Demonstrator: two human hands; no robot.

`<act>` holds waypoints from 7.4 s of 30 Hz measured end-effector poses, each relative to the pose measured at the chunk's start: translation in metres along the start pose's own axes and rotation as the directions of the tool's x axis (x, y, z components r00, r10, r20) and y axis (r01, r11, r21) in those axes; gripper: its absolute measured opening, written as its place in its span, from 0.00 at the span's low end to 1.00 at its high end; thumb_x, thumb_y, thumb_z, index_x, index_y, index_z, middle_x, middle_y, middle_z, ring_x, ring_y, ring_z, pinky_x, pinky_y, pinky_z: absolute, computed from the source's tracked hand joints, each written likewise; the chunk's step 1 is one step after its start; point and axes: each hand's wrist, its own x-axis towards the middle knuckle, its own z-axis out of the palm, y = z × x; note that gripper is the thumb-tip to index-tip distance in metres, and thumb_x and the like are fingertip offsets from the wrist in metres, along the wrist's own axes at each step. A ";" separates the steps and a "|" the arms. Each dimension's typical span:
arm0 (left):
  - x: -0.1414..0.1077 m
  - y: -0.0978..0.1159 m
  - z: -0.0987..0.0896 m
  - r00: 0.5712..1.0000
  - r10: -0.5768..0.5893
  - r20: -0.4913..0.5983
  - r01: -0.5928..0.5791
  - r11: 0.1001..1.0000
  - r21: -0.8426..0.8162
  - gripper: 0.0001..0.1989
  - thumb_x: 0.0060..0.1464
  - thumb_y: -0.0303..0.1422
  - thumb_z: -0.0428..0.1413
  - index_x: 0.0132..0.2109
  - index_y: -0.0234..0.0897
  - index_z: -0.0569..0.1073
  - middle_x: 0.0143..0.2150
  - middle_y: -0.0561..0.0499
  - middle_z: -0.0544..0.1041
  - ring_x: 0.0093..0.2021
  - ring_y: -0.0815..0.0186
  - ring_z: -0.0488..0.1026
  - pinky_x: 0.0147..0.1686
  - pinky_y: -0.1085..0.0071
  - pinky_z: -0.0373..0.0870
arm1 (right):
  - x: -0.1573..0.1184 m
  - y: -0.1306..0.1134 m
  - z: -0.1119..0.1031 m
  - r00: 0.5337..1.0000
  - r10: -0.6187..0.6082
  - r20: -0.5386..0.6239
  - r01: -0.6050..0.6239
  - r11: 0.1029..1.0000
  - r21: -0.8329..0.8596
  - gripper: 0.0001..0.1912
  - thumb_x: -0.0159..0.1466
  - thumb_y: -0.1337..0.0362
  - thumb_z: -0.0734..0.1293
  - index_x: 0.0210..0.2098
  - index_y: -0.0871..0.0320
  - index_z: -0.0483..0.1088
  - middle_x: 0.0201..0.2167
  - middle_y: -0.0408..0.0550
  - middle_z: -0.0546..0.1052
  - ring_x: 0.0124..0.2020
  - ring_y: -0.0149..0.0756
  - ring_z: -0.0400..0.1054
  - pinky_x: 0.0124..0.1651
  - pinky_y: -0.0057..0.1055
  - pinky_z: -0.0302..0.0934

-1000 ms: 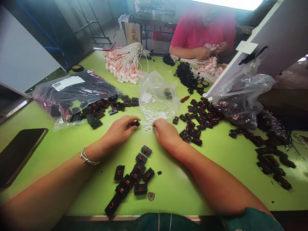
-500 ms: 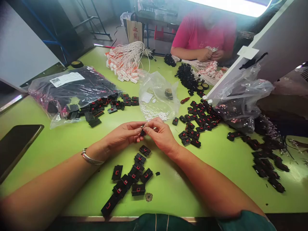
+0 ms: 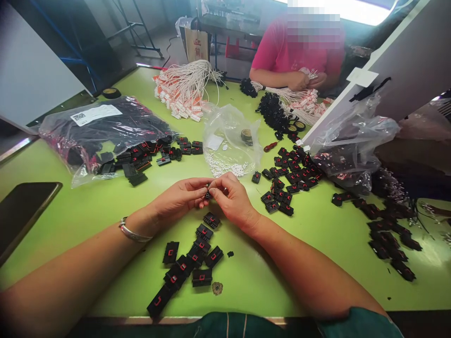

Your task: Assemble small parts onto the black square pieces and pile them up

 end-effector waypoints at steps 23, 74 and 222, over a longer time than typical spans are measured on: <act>-0.002 0.011 0.004 0.973 0.146 -0.181 -0.163 0.983 -0.086 0.18 0.47 0.30 0.64 0.48 0.35 0.76 0.33 0.49 0.77 0.28 0.73 0.70 0.29 0.76 0.66 | 0.012 0.004 -0.016 0.929 0.364 -0.070 -0.301 0.851 0.431 0.11 0.59 0.57 0.65 0.36 0.57 0.68 0.22 0.37 0.65 0.19 0.24 0.56 0.20 0.24 0.57; 0.001 -0.003 0.000 0.971 0.211 -0.115 -0.181 0.957 0.225 0.17 0.46 0.34 0.65 0.45 0.35 0.77 0.35 0.49 0.78 0.27 0.72 0.69 0.31 0.72 0.68 | -0.003 0.013 -0.001 0.911 -0.408 0.058 0.373 0.757 -0.537 0.09 0.65 0.70 0.58 0.35 0.59 0.69 0.30 0.50 0.71 0.33 0.36 0.66 0.38 0.33 0.65; 0.005 -0.010 0.001 0.962 0.210 -0.172 -0.183 0.969 0.164 0.18 0.47 0.35 0.64 0.46 0.33 0.75 0.36 0.47 0.81 0.30 0.67 0.76 0.34 0.71 0.73 | 0.001 -0.010 0.005 0.892 0.434 0.126 -0.451 0.832 0.324 0.09 0.59 0.59 0.61 0.27 0.57 0.62 0.14 0.35 0.67 0.10 0.24 0.59 0.14 0.21 0.54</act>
